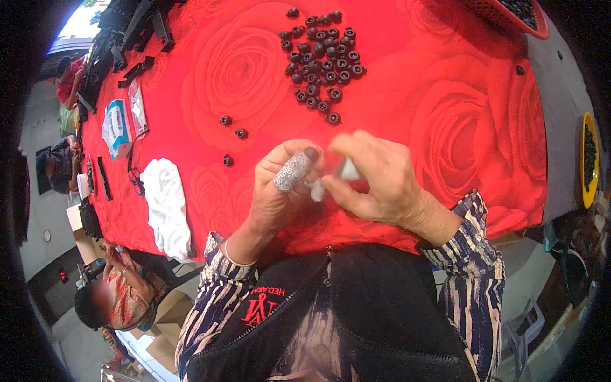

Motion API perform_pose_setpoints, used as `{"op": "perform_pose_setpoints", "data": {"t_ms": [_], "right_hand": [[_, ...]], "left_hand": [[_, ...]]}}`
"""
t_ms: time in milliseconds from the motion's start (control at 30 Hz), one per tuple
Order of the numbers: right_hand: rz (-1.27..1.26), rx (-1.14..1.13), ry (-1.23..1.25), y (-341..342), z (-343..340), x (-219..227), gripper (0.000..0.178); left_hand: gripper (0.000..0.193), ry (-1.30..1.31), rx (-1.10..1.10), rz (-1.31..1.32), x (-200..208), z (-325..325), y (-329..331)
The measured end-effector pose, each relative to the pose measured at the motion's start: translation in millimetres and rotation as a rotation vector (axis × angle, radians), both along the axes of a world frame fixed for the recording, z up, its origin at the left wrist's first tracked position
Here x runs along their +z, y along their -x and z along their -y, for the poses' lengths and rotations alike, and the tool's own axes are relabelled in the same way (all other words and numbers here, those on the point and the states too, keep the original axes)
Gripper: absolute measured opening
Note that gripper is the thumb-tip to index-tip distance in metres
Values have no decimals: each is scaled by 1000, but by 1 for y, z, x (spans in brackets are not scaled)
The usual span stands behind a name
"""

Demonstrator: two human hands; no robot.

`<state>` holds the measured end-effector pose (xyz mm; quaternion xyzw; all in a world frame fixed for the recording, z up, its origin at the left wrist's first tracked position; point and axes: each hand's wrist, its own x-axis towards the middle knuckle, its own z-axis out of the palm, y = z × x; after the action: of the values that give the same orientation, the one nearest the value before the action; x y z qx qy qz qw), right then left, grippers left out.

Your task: The person assembles or inspects small black plastic components or rubber seals by hand.

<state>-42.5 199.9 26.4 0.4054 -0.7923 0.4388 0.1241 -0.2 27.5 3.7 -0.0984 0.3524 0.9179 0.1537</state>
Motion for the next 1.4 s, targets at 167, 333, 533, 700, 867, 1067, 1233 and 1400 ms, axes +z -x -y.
{"op": "perform_pose_setpoints", "data": {"t_ms": [167,333,533,700,867,1067,1233,1400], "right_hand": [[567,32,31,1,-3,3,27],[536,36,47,4,-1,0,24],[524,67,41,5,0,-1,22],[480,59,37,5,0,-3,22],[508,62,15,4,-1,0,21],[502,66,10,6,-1,0,20],[486,70,9,6,0,-2,20],[400,46,17,4,2,-5,19]], "left_hand": [[21,3,-55,-14,-1,1,-1],[22,29,-104,-2,1,2,-1],[23,34,-108,1,-2,3,-1],[23,44,-112,1,-3,3,-1],[22,61,-113,-3,-4,3,-1],[21,48,-129,-3,-4,4,0],[21,90,-144,-7,-3,4,1],[21,17,-86,30,-1,-1,-1]]}}
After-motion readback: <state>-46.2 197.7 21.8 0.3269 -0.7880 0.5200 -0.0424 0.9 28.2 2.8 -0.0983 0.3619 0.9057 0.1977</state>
